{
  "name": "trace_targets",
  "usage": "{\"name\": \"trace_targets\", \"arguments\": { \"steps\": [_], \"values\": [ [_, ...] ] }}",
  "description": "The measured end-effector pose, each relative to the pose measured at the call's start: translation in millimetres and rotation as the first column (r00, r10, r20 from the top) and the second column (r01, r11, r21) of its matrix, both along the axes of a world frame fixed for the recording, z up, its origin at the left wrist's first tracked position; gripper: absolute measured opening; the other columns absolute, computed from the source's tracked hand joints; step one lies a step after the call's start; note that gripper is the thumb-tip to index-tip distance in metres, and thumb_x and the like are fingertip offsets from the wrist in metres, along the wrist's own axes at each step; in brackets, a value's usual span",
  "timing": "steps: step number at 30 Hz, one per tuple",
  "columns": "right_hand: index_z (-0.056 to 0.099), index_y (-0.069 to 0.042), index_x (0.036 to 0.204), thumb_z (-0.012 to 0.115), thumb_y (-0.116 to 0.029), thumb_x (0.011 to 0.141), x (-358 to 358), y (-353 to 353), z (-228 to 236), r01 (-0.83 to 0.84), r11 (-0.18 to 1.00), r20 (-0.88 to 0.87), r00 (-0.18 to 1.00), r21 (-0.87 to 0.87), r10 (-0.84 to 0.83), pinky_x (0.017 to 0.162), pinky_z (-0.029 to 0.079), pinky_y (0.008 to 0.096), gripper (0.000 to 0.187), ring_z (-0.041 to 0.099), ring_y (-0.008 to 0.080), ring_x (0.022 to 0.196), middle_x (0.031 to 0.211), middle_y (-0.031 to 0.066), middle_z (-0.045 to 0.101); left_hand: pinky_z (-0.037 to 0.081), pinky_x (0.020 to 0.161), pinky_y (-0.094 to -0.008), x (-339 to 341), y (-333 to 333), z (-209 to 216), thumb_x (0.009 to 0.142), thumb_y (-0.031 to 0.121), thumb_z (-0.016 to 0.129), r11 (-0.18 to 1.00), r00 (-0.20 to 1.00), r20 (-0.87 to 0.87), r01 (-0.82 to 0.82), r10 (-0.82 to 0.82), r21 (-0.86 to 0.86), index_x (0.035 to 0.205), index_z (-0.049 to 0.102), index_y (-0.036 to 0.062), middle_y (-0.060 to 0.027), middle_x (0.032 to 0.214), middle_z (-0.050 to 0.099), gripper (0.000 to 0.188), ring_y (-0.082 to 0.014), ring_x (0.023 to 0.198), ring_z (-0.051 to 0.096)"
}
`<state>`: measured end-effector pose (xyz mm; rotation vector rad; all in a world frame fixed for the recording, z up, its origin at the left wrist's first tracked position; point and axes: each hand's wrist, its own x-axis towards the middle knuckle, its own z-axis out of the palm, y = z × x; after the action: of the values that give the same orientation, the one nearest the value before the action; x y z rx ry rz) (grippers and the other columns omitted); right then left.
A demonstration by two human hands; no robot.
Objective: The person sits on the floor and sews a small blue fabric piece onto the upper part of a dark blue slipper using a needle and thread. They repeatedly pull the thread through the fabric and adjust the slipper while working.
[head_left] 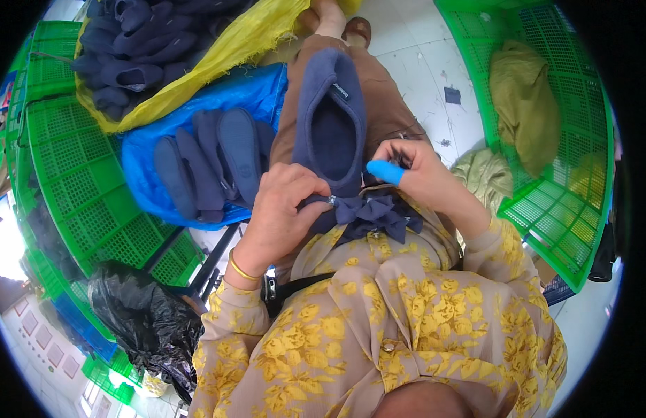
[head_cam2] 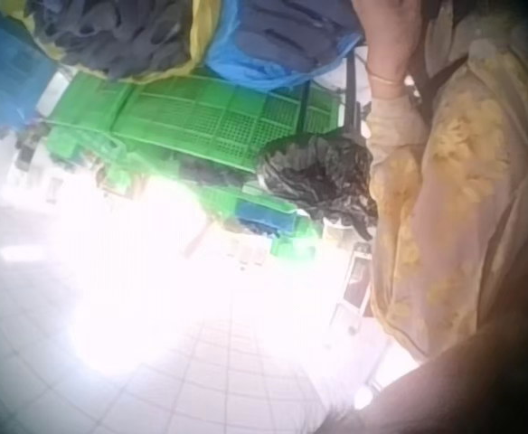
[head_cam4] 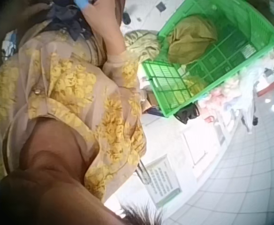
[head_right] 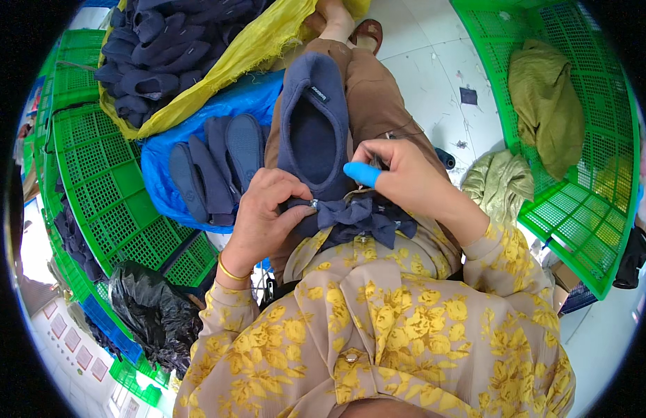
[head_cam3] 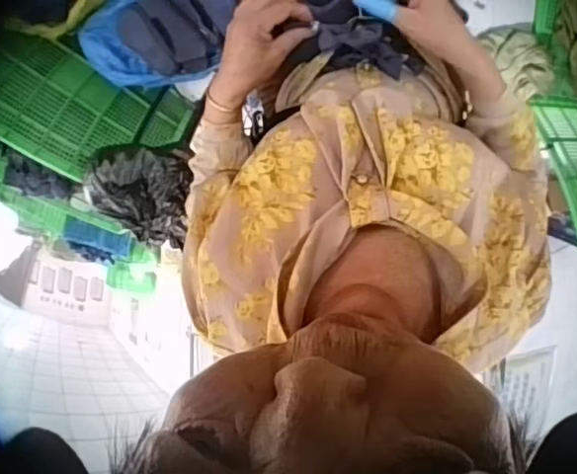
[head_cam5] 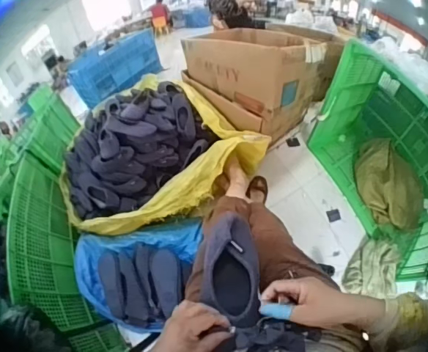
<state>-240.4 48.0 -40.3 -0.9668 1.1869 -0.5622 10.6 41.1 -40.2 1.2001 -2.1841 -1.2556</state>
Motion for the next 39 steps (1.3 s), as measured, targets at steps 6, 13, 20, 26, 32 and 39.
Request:
{"name": "trace_targets", "arguments": {
  "steps": [6, 13, 20, 26, 32, 39],
  "values": [
    [0.062, -0.007, 0.094, 0.072, -0.015, 0.084, -15.8, 18.8, 4.9, -0.461, 0.886, -0.114, 0.883, -0.040, 0.455, 0.059, 0.041, 0.0276, 0.016, 0.048, 0.0090, 0.063, 0.073, 0.0020, 0.058, 0.045, 0.078, -0.0338, 0.1, 0.4, -1.4, 0.067, 0.003, 0.077, 0.999, 0.999, -0.017, -0.047, 0.047, 0.011, 0.084, 0.067, 0.0074, -0.0045, 0.089, 0.063, 0.020, -0.0245, 0.088, 0.056],
    [0.056, -0.003, 0.097, 0.078, -0.034, 0.076, -5.6, 35.6, -1.8, -0.392, 0.918, -0.456, 0.828, -0.056, 0.326, 0.064, 0.046, 0.0445, 0.043, 0.062, 0.0362, 0.073, 0.078, 0.0169, 0.063, 0.045, 0.076, -0.0325, -0.5, 1.7, -4.2, 0.067, 0.003, 0.077, 0.999, 0.999, -0.019, -0.042, 0.043, 0.020, 0.083, 0.067, 0.0066, -0.0040, 0.087, 0.062, 0.020, -0.0230, 0.088, 0.057],
    [0.056, -0.002, 0.091, 0.078, -0.035, 0.074, -4.7, 36.4, -6.5, -0.464, 0.869, -0.573, 0.764, -0.171, 0.295, 0.064, 0.047, 0.0470, 0.043, 0.064, 0.0381, 0.076, 0.079, 0.0165, 0.065, 0.046, 0.078, -0.0324, -4.3, 6.8, -5.3, 0.069, 0.002, 0.076, 0.994, 0.994, -0.017, -0.110, 0.110, 0.006, 0.086, 0.066, 0.0052, -0.0053, 0.089, 0.062, 0.020, -0.0238, 0.088, 0.057],
    [0.051, -0.009, 0.080, 0.064, -0.008, 0.073, 3.8, 59.9, 2.5, -0.604, 0.620, -0.780, 0.625, -0.501, -0.022, 0.056, 0.047, 0.0415, 0.015, 0.062, 0.0311, 0.065, 0.072, 0.0099, 0.060, 0.045, 0.077, -0.0306, -7.6, 6.9, -3.3, 0.072, 0.001, 0.074, 0.986, 0.986, -0.032, -0.164, 0.163, -0.036, 0.087, 0.064, 0.0043, -0.0054, 0.088, 0.061, 0.018, -0.0220, 0.088, 0.057],
    [0.052, -0.006, 0.090, 0.062, -0.003, 0.073, -3.0, 74.5, -19.2, -0.423, 0.734, -0.586, 0.809, -0.532, 0.042, 0.059, 0.049, 0.0399, 0.020, 0.064, 0.0310, 0.070, 0.077, 0.0080, 0.063, 0.046, 0.075, -0.0312, -13.4, 21.1, -14.1, 0.071, 0.001, 0.075, 0.985, 0.989, -0.015, -0.146, 0.145, -0.095, 0.084, 0.064, 0.0039, -0.0053, 0.089, 0.061, 0.017, -0.0225, 0.087, 0.058],
    [0.057, -0.005, 0.098, 0.066, -0.019, 0.090, -40.7, 48.7, -6.1, 0.004, 0.956, -0.278, 0.957, -0.292, -0.088, 0.061, 0.044, 0.0267, 0.019, 0.054, 0.0098, 0.067, 0.077, 0.0042, 0.060, 0.046, 0.077, -0.0303, -12.4, 24.0, -13.1, 0.071, 0.002, 0.075, 0.986, 0.984, -0.077, -0.162, 0.160, -0.026, 0.084, 0.064, 0.0043, -0.0039, 0.089, 0.062, 0.017, -0.0206, 0.088, 0.058]
  ]
}}
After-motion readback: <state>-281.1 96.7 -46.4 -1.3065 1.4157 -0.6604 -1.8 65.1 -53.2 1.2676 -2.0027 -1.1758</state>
